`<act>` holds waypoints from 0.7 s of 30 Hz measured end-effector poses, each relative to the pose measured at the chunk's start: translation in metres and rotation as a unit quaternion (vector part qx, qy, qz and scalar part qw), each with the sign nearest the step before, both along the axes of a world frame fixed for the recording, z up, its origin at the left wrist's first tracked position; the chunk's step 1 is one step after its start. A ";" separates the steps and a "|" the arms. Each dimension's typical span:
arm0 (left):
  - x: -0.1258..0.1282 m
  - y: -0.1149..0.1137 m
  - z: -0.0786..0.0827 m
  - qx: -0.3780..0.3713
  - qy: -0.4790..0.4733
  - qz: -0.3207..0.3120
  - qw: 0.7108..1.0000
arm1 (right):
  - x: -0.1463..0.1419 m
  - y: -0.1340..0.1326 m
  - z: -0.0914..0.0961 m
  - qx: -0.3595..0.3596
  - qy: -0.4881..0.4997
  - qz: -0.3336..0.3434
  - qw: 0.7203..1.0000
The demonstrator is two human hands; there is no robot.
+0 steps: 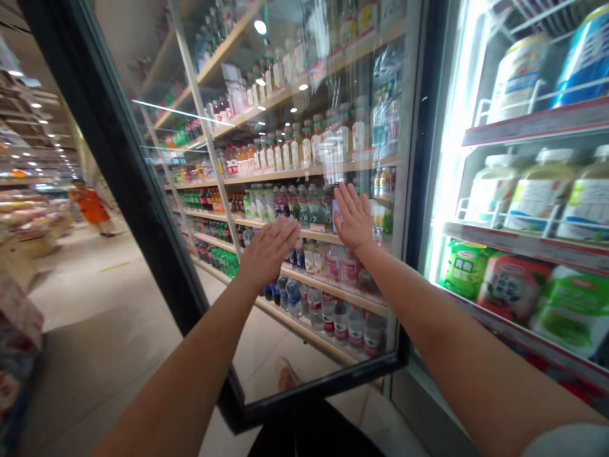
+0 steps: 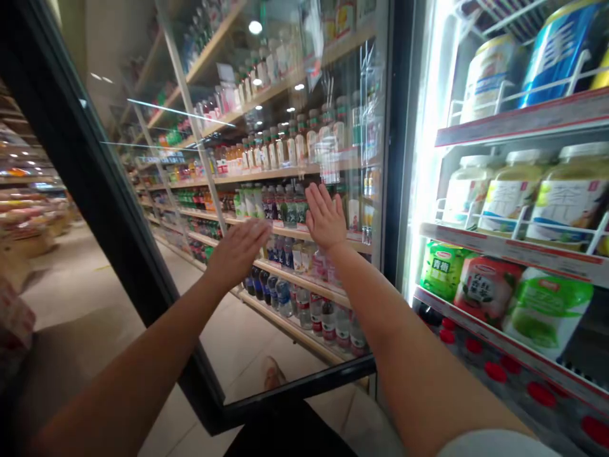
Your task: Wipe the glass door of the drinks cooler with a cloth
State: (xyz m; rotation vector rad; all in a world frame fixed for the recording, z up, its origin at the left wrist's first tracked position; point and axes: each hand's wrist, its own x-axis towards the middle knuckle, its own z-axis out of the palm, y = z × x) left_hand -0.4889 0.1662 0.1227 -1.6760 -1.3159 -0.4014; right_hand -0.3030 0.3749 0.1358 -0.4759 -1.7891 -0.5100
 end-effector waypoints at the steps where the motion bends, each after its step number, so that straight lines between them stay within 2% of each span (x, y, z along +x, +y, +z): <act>1: 0.000 -0.002 0.007 0.048 -0.022 0.020 0.998 | 0.000 0.000 0.000 -0.001 0.000 0.002 1.000; 3: 0.000 -0.005 0.008 0.151 -0.061 0.066 0.984 | 0.000 0.000 0.000 -0.004 0.000 0.010 1.000; 4: 0.000 -0.007 0.001 0.179 -0.059 0.076 0.979 | 0.000 0.000 0.000 -0.007 0.000 0.014 1.000; 5: 0.000 -0.009 -0.009 0.177 -0.034 0.074 0.981 | 0.000 0.000 0.000 -0.009 0.001 0.018 1.000; 7: -0.003 -0.015 -0.032 0.090 0.067 0.035 0.993 | 0.000 0.001 0.000 -0.011 0.004 0.020 1.000; 9: -0.010 -0.022 -0.039 -0.020 0.155 -0.002 0.988 | 0.000 0.001 0.000 -0.007 0.007 0.019 1.000; 11: -0.019 -0.027 -0.023 -0.044 0.165 0.005 0.985 | -0.001 0.002 0.000 0.002 0.009 0.019 1.000; 14: -0.026 -0.030 0.016 0.063 0.056 0.067 0.994 | -0.002 0.003 -0.001 0.006 0.010 0.025 1.000; 15: -0.025 -0.029 0.023 0.117 0.001 0.088 0.989 | -0.002 0.003 -0.001 0.005 0.011 0.027 1.000; 16: -0.024 -0.027 0.025 0.158 -0.037 0.100 0.982 | -0.001 0.003 -0.001 0.003 0.011 0.029 1.000; 18: -0.019 -0.023 0.016 0.182 -0.048 0.093 0.978 | -0.001 0.003 -0.001 0.000 0.012 0.030 0.999; 19: -0.018 -0.022 0.007 0.152 -0.016 0.075 0.985 | -0.001 0.003 -0.001 0.001 0.013 0.029 0.999; 21: -0.019 -0.023 -0.005 0.039 0.082 0.031 0.995 | -0.001 0.004 -0.001 0.006 0.014 0.028 0.999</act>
